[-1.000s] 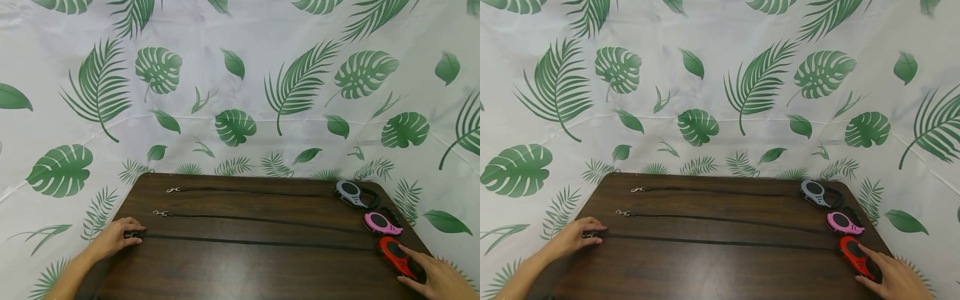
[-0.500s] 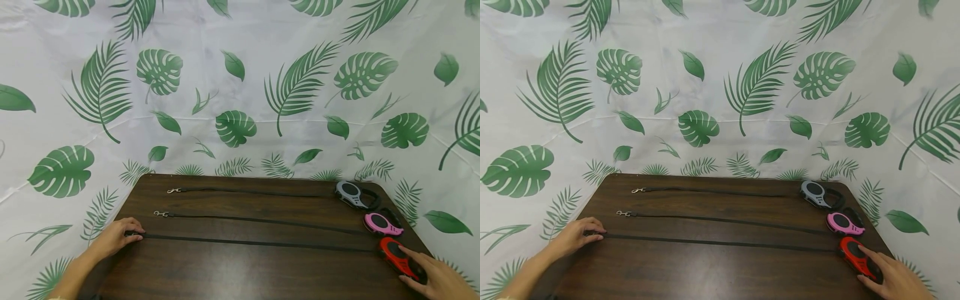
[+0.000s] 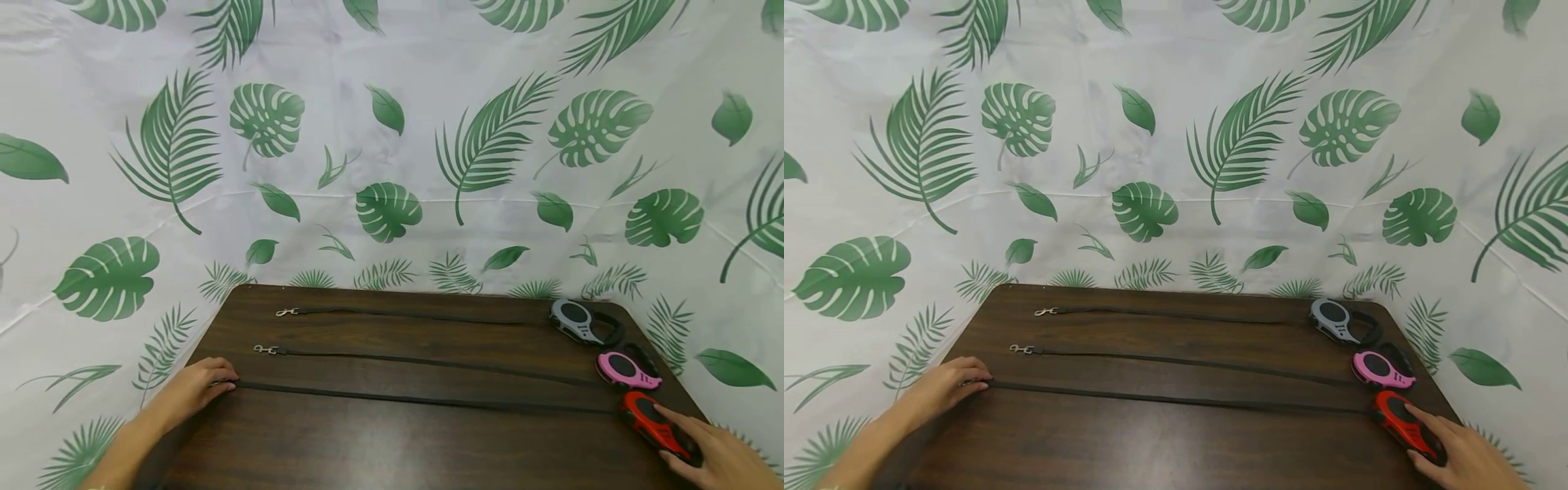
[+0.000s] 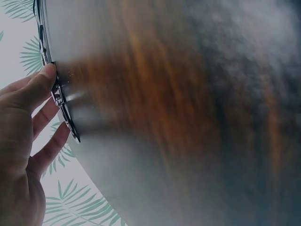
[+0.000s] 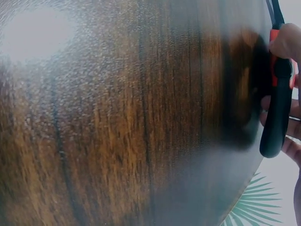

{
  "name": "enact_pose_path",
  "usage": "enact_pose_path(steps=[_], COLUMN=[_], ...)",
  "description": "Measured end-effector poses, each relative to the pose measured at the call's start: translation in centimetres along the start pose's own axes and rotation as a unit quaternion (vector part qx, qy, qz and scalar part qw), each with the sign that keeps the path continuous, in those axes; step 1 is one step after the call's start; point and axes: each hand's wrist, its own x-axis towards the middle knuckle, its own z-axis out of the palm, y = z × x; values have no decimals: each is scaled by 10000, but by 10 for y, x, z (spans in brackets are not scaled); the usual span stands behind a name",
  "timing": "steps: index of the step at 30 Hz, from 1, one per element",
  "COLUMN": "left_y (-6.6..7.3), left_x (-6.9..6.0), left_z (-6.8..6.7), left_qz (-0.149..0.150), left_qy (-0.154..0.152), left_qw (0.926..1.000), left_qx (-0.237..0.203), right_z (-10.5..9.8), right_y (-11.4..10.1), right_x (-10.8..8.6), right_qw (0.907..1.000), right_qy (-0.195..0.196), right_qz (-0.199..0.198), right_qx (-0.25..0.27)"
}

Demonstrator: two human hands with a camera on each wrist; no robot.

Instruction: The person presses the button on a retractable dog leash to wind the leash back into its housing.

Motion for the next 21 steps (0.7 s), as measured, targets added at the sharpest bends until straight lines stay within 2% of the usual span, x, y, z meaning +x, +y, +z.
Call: enact_pose_path(steps=[6, 15, 21], left_y=[-2, -3, -3], left_x=[1, 2, 2], left_z=[3, 0, -1], left_qz=[51, -101, -52], left_qy=[49, -162, -189], left_qw=[10000, 9996, 9996], left_qx=[30, -190, -214], right_z=[0, 0, 0], right_y=[2, 4, 4], right_x=[2, 3, 4], right_qw=[10000, 10000, 10000], right_qy=[-49, 21, -44], right_qz=[50, 22, 37], right_qx=[-25, -35, 6])
